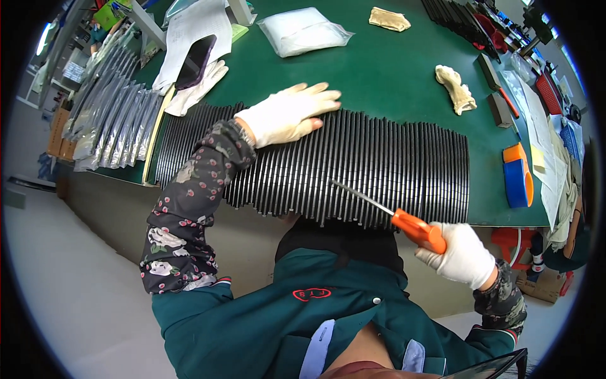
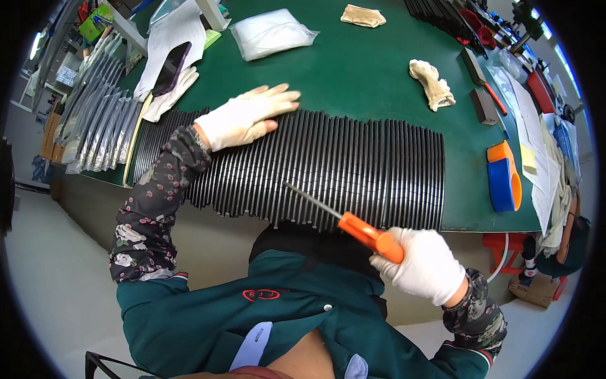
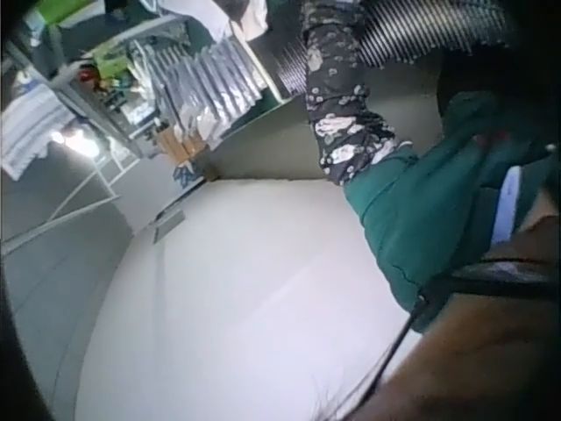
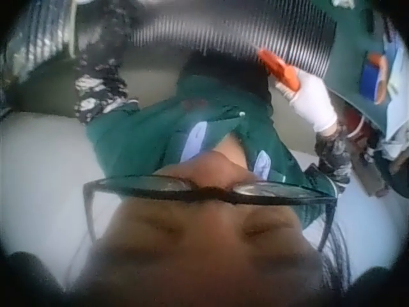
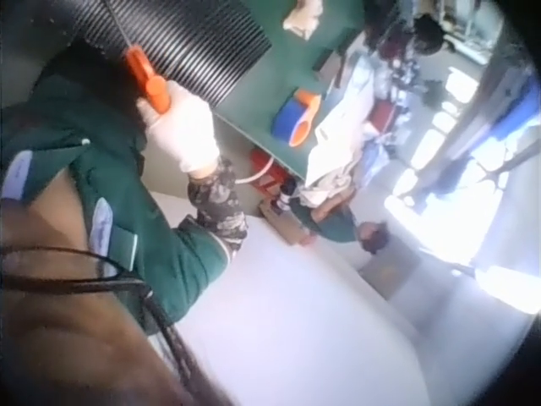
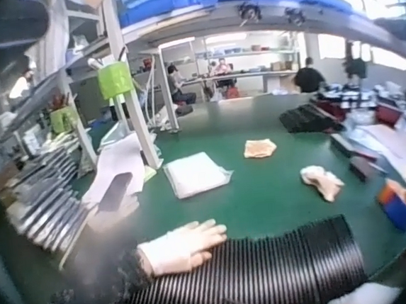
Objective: Cleaning and organizing a set of black metal rods on a workbench using a cloth and an air duster.
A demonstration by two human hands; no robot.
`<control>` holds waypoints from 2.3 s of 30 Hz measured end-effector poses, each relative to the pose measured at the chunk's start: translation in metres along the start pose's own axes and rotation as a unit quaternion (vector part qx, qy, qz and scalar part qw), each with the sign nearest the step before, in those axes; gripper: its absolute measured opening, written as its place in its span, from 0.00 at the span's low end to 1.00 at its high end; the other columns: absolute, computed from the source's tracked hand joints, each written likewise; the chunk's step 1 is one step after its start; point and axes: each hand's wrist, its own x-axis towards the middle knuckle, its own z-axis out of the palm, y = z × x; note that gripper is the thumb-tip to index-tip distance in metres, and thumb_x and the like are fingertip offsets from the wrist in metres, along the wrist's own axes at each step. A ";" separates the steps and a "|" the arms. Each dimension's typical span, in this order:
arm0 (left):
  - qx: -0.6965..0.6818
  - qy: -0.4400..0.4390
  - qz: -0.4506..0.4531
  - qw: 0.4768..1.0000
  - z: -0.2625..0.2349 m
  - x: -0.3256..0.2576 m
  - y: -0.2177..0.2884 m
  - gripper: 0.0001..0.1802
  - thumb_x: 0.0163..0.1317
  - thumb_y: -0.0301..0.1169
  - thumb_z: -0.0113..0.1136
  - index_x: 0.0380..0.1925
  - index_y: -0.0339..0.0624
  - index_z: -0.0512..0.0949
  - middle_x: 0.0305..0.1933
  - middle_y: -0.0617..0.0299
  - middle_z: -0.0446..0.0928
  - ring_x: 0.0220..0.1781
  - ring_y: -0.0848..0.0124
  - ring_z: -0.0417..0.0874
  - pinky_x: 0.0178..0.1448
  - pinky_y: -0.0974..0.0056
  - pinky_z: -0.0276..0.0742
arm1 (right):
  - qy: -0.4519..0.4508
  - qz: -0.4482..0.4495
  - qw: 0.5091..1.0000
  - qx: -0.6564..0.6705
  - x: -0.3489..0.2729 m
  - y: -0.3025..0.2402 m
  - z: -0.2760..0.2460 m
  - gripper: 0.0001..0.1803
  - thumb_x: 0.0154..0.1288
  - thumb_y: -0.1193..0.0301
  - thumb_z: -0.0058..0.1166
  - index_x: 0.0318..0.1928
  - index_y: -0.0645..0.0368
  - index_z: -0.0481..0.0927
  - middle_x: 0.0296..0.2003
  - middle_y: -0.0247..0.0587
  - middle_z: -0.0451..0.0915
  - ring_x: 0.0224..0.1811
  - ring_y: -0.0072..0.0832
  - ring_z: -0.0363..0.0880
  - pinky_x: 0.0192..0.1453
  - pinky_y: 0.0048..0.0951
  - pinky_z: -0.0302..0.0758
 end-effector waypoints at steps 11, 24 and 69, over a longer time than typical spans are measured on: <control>-0.012 0.040 -0.037 0.998 0.012 -0.023 -0.009 0.25 0.65 0.28 0.51 0.63 0.46 0.66 0.70 0.60 0.63 0.74 0.61 0.59 0.76 0.52 0.52 | -0.024 -0.079 0.994 -0.068 0.020 -0.025 0.005 0.15 0.55 0.59 0.62 0.35 0.58 0.78 0.22 0.50 0.78 0.27 0.49 0.80 0.36 0.42 0.78; -0.098 0.078 -0.048 0.991 0.022 -0.022 -0.022 0.21 0.70 0.35 0.47 0.61 0.46 0.69 0.64 0.61 0.71 0.72 0.62 0.64 0.75 0.55 0.54 | -0.005 -0.041 0.993 -0.107 0.054 -0.052 -0.010 0.18 0.56 0.58 0.61 0.38 0.60 0.81 0.24 0.52 0.80 0.30 0.50 0.80 0.38 0.42 0.77; 0.042 -0.021 0.058 0.997 0.011 0.005 0.061 0.34 0.56 0.37 0.61 0.62 0.36 0.65 0.71 0.51 0.58 0.75 0.55 0.55 0.73 0.43 0.52 | -0.007 0.179 0.953 0.246 -0.015 0.019 -0.016 0.14 0.62 0.64 0.60 0.39 0.63 0.77 0.26 0.31 0.80 0.22 0.15 0.71 0.28 0.21 0.71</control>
